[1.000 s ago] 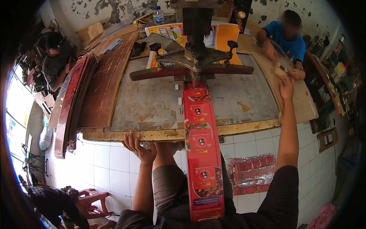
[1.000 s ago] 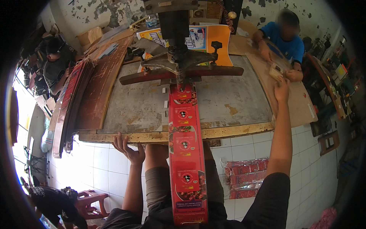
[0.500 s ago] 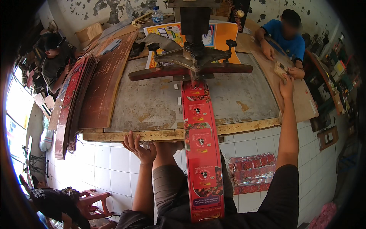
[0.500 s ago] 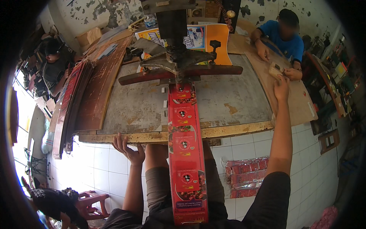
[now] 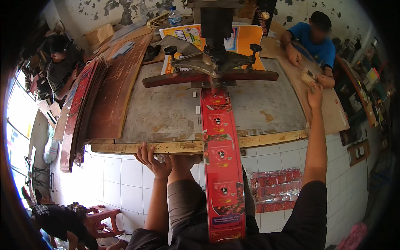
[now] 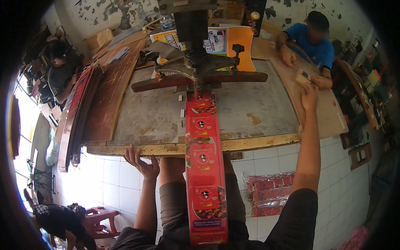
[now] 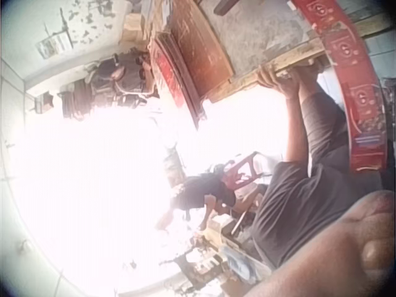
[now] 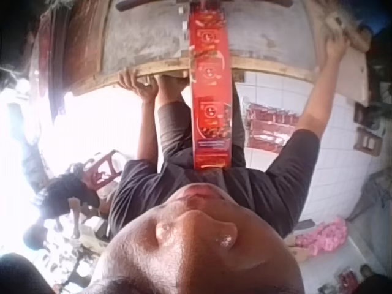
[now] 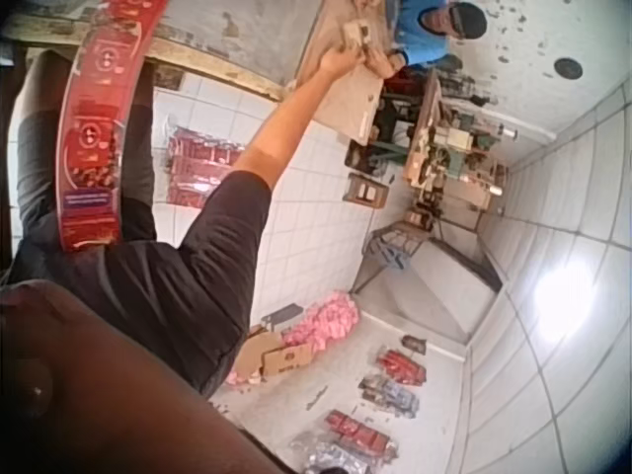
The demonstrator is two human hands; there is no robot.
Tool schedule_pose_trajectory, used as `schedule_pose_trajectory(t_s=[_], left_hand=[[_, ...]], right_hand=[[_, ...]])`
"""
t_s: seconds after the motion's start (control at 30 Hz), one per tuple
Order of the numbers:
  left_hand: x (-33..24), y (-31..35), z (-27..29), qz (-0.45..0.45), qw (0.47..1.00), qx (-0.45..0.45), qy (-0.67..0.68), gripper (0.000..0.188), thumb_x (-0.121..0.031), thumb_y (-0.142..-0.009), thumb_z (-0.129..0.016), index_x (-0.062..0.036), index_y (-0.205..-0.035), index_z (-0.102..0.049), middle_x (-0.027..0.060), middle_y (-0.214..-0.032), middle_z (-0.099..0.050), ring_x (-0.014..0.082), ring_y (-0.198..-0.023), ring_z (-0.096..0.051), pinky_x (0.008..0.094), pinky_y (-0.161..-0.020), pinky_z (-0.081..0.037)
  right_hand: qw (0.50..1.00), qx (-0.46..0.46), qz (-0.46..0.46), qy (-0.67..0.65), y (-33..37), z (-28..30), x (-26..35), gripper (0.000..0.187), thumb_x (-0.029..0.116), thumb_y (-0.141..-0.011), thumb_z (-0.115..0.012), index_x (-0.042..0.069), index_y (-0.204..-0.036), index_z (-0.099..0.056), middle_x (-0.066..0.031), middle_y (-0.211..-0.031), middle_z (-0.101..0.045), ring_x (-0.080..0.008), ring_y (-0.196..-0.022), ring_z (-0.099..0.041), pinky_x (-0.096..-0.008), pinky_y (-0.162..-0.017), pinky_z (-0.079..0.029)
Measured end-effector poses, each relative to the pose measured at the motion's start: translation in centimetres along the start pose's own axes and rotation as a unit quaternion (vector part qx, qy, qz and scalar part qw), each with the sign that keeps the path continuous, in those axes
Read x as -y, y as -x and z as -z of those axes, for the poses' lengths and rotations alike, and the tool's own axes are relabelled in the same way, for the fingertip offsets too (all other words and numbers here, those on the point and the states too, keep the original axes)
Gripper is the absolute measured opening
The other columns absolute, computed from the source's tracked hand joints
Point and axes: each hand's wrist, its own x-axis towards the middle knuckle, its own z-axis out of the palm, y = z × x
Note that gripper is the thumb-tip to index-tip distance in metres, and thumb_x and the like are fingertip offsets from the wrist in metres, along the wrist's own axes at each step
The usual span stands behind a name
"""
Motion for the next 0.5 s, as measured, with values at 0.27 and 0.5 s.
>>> schedule_pose_trajectory(t_s=[0.27, 0.5], left_hand=[[-0.1, 0.0, -0.1, -0.001, 1.0, -0.003, -0.001, 0.06, -0.029, -0.092, -0.066, -0.0113, -0.145, -0.045, 0.0212, -0.16, -0.043, 0.048, -0.154, -0.029, 0.0696, -0.125, -0.018], [0.1, 0.1, -0.1, 0.0, 1.0, -0.001, -0.002, 0.059, -0.03, -0.092, -0.065, -0.0113, -0.145, -0.045, 0.0213, -0.16, -0.043, 0.0482, -0.154, -0.029, 0.0699, -0.125, -0.017]], right_hand=[[1.0, 0.005, 0.0, -0.001, -0.2, 0.1, -0.5, 0.037, 0.018, -0.103, -0.067, 0.017, -0.14, -0.065, -0.0138, -0.153, -0.05, -0.0362, -0.14, -0.054, -0.0477, -0.116, -0.046], [0.999, -0.02, 0.031, -0.013, -0.3, -0.5, -1.3, 0.036, 0.017, -0.101, -0.069, 0.015, -0.137, -0.066, -0.0144, -0.148, -0.054, -0.0365, -0.138, -0.055, -0.0471, -0.116, -0.046]])
